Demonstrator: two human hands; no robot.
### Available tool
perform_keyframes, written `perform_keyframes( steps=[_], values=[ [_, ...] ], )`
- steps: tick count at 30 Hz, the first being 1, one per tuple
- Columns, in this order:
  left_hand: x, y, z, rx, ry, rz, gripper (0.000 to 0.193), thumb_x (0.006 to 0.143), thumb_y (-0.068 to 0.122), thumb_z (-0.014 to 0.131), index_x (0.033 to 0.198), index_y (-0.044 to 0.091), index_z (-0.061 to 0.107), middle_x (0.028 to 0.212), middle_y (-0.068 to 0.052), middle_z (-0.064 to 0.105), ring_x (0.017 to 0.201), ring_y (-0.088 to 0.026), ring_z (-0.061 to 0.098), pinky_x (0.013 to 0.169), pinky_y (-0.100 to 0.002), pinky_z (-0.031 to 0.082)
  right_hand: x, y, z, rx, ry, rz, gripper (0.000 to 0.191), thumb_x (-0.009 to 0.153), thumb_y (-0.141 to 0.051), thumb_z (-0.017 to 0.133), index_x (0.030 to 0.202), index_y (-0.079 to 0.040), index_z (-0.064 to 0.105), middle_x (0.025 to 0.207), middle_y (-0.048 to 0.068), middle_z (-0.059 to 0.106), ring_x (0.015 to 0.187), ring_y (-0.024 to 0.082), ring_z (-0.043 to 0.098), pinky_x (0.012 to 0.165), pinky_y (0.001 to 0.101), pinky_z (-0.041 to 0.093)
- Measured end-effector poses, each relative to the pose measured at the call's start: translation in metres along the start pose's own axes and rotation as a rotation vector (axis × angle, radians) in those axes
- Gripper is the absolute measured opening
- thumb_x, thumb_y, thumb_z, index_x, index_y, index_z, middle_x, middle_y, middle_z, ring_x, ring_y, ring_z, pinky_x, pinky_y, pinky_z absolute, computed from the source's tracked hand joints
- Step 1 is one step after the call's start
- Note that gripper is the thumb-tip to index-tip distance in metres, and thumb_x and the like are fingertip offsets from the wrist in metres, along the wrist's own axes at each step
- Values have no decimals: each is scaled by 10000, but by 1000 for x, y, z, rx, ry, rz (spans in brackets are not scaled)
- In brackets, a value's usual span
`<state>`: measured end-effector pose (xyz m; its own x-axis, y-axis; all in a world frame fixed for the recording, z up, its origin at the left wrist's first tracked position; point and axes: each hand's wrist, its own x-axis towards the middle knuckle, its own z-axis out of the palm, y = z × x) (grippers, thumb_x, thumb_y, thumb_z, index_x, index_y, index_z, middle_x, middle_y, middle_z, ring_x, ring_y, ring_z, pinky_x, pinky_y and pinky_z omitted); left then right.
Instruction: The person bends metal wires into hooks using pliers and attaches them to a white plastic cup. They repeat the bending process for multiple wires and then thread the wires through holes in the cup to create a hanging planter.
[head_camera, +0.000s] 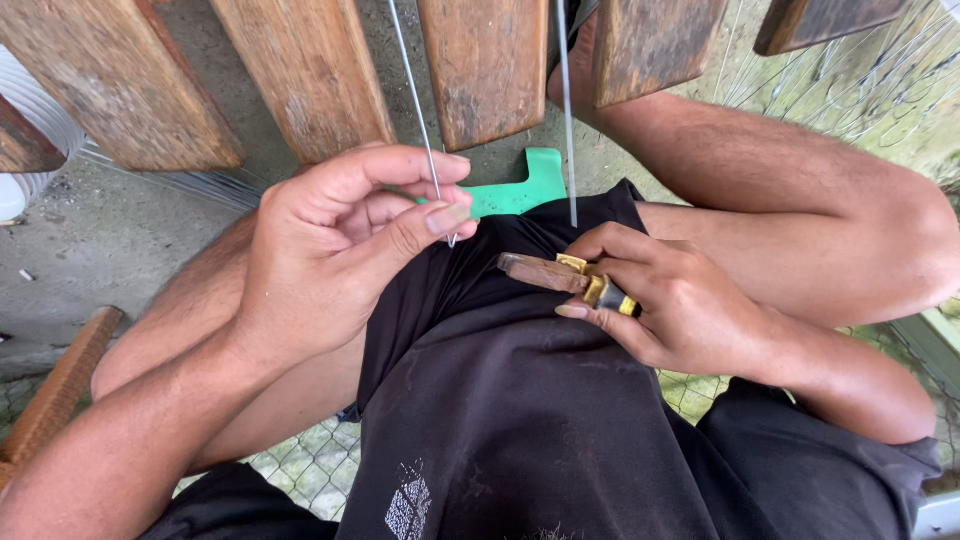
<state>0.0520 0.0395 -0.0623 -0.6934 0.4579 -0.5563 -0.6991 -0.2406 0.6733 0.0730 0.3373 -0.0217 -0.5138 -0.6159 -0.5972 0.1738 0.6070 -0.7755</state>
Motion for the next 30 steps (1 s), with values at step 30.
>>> perform_keyframes(
  steps=[30],
  values=[
    [7,-11,7,47,-96,165,369,1023,85,713,1358,-31,612,1030,-75,749,946,-81,714,841,-224,608,-16,31,79,226,606,-150,136,1082,-63,618,1011,45,661,1231,167,633,1147,256,673,1015,369,558]
  ],
)
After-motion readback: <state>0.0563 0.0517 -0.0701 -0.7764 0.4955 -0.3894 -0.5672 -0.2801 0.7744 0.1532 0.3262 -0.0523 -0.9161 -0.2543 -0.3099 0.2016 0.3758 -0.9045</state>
